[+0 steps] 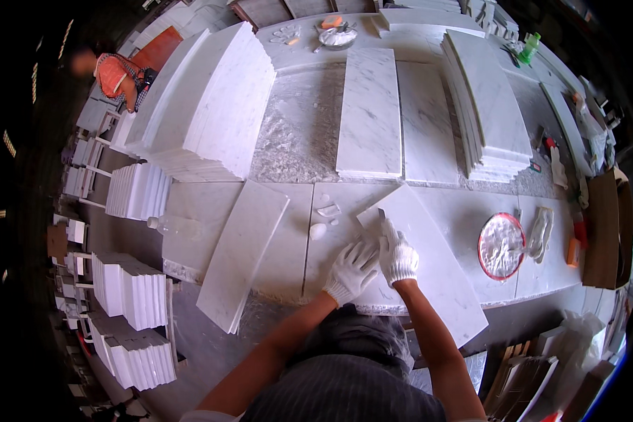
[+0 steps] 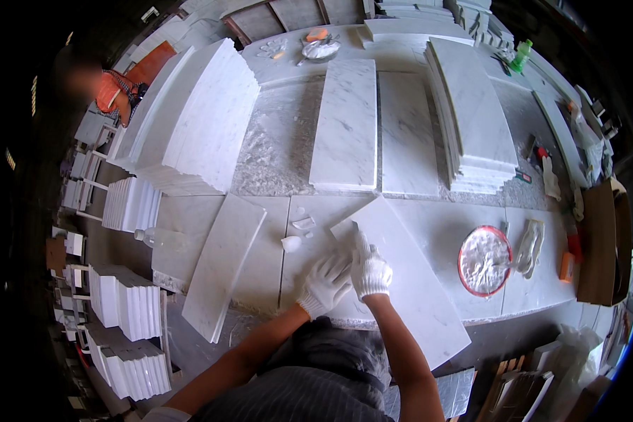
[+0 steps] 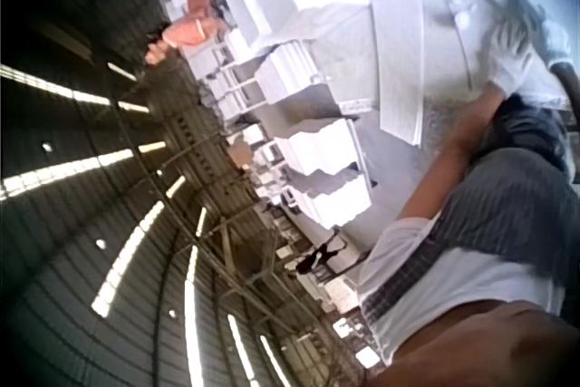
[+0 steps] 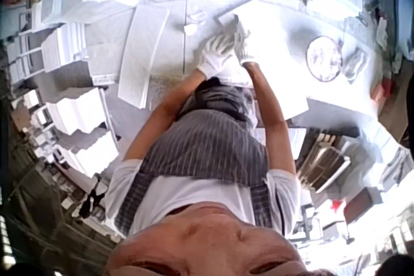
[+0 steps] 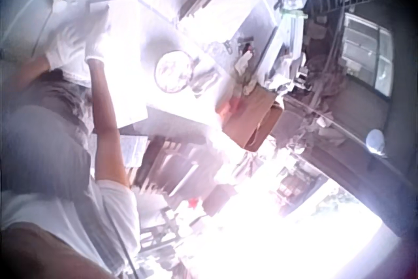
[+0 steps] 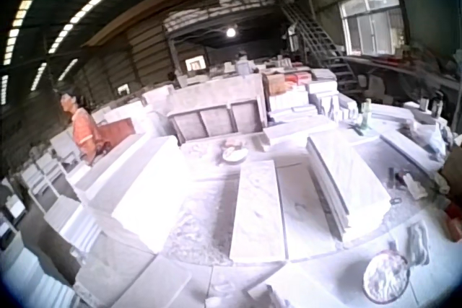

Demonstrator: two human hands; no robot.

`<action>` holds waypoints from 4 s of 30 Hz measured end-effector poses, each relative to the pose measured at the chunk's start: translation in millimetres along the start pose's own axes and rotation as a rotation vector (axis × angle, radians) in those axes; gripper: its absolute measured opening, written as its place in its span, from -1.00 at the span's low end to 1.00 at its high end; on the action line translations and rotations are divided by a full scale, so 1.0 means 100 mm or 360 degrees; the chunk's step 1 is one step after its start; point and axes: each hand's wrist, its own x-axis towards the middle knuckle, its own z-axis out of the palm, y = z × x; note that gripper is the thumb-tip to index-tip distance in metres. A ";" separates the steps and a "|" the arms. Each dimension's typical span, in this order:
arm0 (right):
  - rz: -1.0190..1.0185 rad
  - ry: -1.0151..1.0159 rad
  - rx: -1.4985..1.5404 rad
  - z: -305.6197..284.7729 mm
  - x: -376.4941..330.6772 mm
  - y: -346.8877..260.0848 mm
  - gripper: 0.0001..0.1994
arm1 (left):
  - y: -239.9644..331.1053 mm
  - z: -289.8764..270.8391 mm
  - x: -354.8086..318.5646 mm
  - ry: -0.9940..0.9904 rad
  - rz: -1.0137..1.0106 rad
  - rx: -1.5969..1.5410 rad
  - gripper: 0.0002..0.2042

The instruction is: The person scrapes the surface of a white stone slab with a metal scraper, removing small fragments and dust. They repeatedly lift and reposition the slab while continuing to scrape different areas. A second worker is visible in the background handling similar slabs.

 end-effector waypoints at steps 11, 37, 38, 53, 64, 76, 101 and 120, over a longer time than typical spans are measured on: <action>-0.0079 -0.0075 0.0037 0.09 0.21 0.01 -0.55 | -0.04 -0.03 0.03 0.0049 0.0010 -0.0122 -0.68; -0.0193 -0.0228 0.0220 0.03 0.30 0.25 -0.54 | 0.02 -0.10 0.10 0.0184 0.0017 -0.0103 -0.66; -0.0137 -0.0246 0.0188 0.01 0.30 0.17 -0.54 | 0.02 -0.09 0.09 0.0190 0.0020 -0.0090 -0.67; -0.0039 -0.0315 0.0166 -0.07 0.41 -0.26 -0.54 | 0.02 -0.05 0.07 0.0205 -0.0029 -0.0134 -0.60; -0.0164 -0.0186 0.0267 -0.35 0.05 0.41 -0.53 | 0.00 -0.08 0.07 0.0119 -0.0025 -0.0145 -0.60; -0.0065 0.0168 -0.0086 -0.33 0.17 0.57 -0.58 | 0.00 -0.08 0.11 0.0104 -0.0009 -0.0185 -0.60; 0.0726 -0.0023 0.1980 -0.81 -1.57 1.24 -0.77 | 0.00 0.01 0.02 0.0275 -0.0106 -0.0226 -0.60; 0.0726 0.1053 0.0138 -1.63 -1.21 1.74 -0.75 | 0.06 0.09 -0.01 0.0349 -0.0076 -0.0079 -0.59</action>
